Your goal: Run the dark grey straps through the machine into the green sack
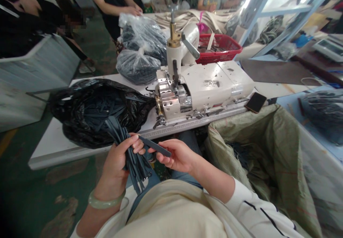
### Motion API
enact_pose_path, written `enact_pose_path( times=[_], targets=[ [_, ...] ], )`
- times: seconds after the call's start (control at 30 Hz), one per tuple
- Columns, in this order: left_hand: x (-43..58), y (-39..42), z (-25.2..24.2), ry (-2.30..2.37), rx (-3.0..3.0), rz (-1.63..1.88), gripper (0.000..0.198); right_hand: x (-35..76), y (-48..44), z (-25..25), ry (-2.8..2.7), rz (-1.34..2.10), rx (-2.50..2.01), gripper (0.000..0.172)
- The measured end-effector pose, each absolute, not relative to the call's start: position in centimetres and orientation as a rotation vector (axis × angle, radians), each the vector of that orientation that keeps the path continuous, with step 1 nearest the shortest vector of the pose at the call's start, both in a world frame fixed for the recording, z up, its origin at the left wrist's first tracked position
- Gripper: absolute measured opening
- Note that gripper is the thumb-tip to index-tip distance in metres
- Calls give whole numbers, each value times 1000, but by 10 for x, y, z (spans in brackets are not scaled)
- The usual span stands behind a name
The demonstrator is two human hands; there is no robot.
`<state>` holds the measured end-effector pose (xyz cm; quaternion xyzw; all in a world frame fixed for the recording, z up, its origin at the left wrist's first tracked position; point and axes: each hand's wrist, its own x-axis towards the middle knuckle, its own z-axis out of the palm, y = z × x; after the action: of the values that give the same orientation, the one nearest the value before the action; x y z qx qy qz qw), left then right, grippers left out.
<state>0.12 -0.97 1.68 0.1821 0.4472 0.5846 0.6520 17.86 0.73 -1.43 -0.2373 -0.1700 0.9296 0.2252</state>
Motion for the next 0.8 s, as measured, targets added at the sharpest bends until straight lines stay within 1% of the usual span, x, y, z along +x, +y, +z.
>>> enact_pose_path(
  times=[0.07, 0.13, 0.23, 0.37, 0.5, 0.63, 0.73, 0.8],
  targets=[
    [1, -10, 17, 1014, 418, 1319, 14, 179, 8, -14, -424, 2608, -612, 30],
    [1, -10, 16, 1010, 420, 1306, 14, 178, 8, -13, -444, 2618, -586, 28],
    [1, -9, 13, 1008, 427, 1279, 15, 175, 6, -11, -602, 2514, -657, 22],
    [0, -9, 10, 963, 453, 1208, 18, 171, 2, -10, -828, 2283, -800, 31],
    [1, -10, 10, 987, 452, 1209, 18, 173, 1, -11, -953, 2225, -843, 31],
    [3, -10, 11, 1022, 441, 1207, 18, 176, 2, -12, -974, 2246, -839, 29],
    [4, -10, 10, 1035, 449, 1221, 17, 176, 4, -11, -850, 2363, -738, 26],
    [5, -10, 9, 1051, 485, 1217, 16, 174, 5, -10, -722, 2498, -633, 32]
  ],
)
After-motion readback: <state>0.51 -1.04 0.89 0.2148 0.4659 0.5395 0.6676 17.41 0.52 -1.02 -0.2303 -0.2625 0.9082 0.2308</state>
